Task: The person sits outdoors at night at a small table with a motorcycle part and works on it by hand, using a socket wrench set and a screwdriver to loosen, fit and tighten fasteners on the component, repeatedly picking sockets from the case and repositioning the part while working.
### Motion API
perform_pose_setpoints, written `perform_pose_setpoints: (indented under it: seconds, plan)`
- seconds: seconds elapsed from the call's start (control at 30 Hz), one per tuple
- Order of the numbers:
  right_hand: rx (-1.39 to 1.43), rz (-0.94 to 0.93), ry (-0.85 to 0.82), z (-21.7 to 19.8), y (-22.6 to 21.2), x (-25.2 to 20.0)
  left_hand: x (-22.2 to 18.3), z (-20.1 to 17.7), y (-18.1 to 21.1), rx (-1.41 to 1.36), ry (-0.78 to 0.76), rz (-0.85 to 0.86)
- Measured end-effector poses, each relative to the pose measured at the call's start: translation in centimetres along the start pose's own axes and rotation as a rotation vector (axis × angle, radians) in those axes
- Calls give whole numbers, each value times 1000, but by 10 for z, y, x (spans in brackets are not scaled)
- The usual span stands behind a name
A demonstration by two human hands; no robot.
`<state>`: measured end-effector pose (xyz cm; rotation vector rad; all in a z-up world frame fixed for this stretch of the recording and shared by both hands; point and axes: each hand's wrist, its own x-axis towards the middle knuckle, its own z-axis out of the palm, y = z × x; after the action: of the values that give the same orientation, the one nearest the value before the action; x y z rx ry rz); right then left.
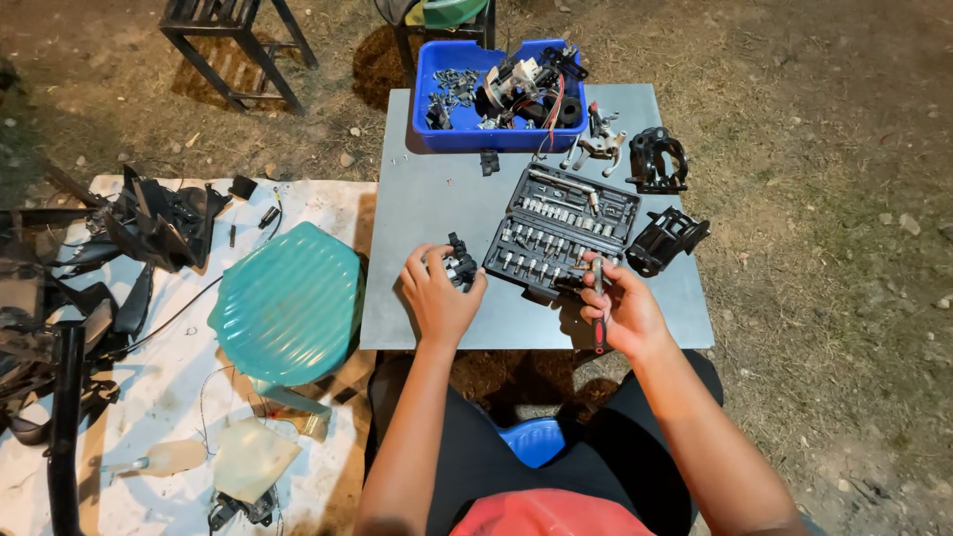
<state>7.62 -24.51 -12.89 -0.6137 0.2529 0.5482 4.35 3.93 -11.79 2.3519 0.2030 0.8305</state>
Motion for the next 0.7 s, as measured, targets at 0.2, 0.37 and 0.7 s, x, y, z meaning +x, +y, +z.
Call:
perform_pose_setpoints:
  seconds: [0.2,0.37,0.7]
  plan:
    - [15,43,-38,-4,13,1,-36,1,35,-208,56,191]
    - [-81,145,-77,1,27,-6,-40,-5,66,-531,-244,132]
    - [24,131,-180,-14,26,-8,-42,3,56,-658,-423,-51]
